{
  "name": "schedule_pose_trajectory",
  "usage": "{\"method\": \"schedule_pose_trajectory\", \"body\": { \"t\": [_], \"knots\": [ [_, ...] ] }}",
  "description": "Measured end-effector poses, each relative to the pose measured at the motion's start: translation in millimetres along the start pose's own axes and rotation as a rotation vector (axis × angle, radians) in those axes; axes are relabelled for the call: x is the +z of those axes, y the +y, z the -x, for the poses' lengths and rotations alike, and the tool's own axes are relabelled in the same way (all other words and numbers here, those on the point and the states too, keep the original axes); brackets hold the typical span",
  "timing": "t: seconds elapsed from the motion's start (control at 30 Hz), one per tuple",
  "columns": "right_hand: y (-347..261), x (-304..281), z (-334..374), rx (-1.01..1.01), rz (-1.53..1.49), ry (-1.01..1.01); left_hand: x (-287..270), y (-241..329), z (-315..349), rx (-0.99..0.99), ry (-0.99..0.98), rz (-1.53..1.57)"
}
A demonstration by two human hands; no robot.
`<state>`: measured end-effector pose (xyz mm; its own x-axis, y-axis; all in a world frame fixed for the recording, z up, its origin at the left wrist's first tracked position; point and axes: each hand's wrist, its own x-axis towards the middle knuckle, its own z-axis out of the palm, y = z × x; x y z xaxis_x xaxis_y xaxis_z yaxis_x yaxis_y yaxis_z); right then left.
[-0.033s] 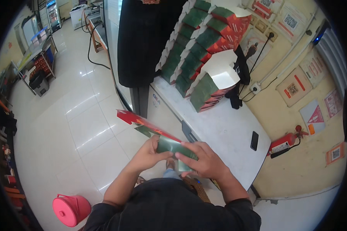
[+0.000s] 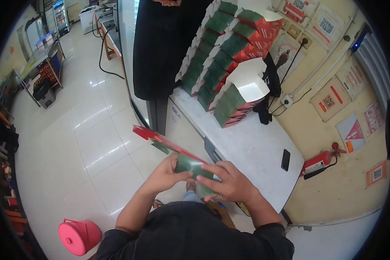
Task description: The person folds several flat cardboard food boxes into their three-dimensional shape by hand, stacking them on a counter or table.
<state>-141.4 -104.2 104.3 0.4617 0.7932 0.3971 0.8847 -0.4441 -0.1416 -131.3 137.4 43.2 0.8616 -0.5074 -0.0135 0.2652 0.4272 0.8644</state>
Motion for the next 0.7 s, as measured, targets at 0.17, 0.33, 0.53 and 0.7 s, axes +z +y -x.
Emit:
{"method": "schedule_pose_trajectory", "body": {
  "t": [0.17, 0.33, 0.53, 0.7],
  "knots": [
    [-5, 0, -12, 0.015, 0.13, -0.022, 11, -6, 16, -0.017, 0.027, -0.031],
    [-18, 16, -17, 0.021, 0.134, 0.017, -5, -5, 27, -0.006, 0.122, -0.139],
    [-20, 18, -25, -0.002, 0.193, 0.042, 0, 17, 28, -0.107, 0.125, 0.02],
    [-20, 34, -20, 0.183, -0.137, 0.19, -7, 24, 33, -0.066, 0.01, -0.11]
  ]
}}
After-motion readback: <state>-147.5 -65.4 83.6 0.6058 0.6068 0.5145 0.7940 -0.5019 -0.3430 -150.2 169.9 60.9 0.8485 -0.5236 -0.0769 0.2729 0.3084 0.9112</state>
